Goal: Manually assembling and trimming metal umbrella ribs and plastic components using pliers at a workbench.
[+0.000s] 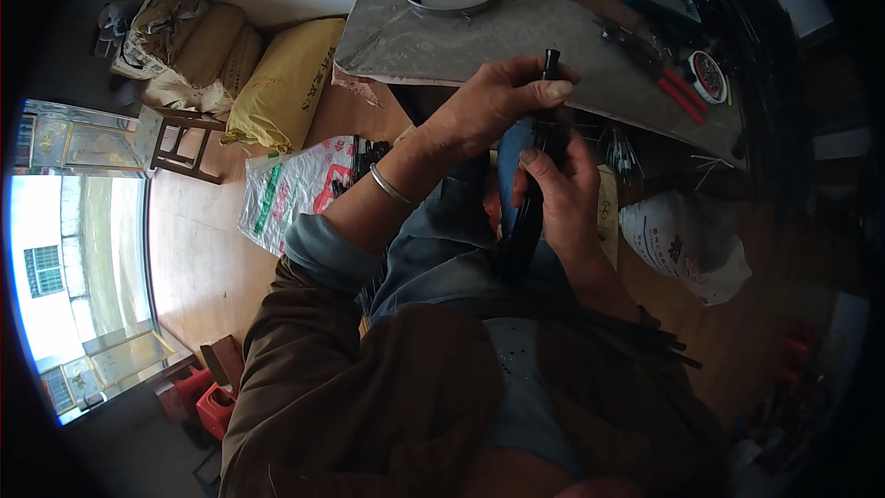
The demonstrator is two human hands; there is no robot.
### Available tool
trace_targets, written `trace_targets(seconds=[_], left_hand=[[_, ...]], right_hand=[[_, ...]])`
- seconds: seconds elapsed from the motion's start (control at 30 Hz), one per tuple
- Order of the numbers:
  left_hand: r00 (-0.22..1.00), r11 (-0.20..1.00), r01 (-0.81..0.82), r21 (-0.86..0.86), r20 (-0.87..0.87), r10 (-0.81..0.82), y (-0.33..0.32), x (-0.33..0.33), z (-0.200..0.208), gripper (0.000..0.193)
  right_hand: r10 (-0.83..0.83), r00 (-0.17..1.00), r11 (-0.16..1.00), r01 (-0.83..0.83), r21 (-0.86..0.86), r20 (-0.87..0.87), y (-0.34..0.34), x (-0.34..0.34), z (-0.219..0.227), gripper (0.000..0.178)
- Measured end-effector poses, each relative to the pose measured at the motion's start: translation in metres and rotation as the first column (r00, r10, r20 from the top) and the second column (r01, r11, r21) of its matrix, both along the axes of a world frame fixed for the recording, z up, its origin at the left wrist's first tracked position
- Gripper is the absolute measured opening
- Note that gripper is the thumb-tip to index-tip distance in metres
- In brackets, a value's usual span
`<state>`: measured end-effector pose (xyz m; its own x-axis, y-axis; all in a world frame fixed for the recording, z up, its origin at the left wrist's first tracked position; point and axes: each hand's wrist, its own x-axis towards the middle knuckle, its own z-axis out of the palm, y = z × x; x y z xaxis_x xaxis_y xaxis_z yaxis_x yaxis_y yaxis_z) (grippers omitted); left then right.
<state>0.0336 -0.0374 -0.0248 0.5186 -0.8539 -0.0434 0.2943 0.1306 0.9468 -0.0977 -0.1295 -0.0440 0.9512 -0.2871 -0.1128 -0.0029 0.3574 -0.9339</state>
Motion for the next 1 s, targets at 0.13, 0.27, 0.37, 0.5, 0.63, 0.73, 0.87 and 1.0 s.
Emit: trace_targets(seconds=[0.13,0.27,0.37,0.5,0.63,0.73,0.87,1.0], left_hand=[[0.994,0.994,0.019,-0.112,-0.101,-0.031,0.003,0.004,-0.005,0.048],[0.990,0.989,0.020,-0.144,-0.134,-0.040,0.004,0.004,-0.005,0.047],[0.988,0.987,0.039,-0.158,-0.139,-0.061,0.005,0.005,-0.007,0.047],[0.985,0.984,0.069,-0.163,-0.143,-0.093,0.006,0.007,-0.009,0.047],[0.985,0.982,0.100,-0.161,-0.122,-0.120,0.009,0.011,-0.016,0.048],[0.984,0.981,0.104,-0.163,-0.130,-0.125,0.009,0.013,-0.018,0.048],[0.976,0.974,0.133,-0.182,-0.148,-0.161,0.011,0.014,-0.019,0.048],[0.966,0.970,0.148,-0.194,-0.180,-0.183,0.012,0.013,-0.018,0.046]], right_hand=[[-0.020,0.999,0.999,0.021,0.031,-0.029,0.002,0.000,0.004,0.026],[0.011,1.000,1.000,-0.010,0.025,-0.013,0.001,0.000,0.004,0.022],[0.000,1.000,1.000,0.000,0.020,-0.003,0.001,0.000,0.000,0.022],[-0.001,1.000,0.999,0.001,0.038,0.015,0.001,0.000,0.000,0.019],[0.001,1.000,0.998,-0.001,0.066,0.001,0.002,0.000,0.001,0.018],[0.009,1.000,0.998,-0.009,0.068,-0.003,0.002,0.001,0.001,0.018],[0.007,1.000,0.999,-0.007,0.047,-0.004,0.003,0.000,-0.001,0.026],[0.024,1.000,0.997,-0.025,0.072,0.014,0.001,0.000,0.000,0.020]])
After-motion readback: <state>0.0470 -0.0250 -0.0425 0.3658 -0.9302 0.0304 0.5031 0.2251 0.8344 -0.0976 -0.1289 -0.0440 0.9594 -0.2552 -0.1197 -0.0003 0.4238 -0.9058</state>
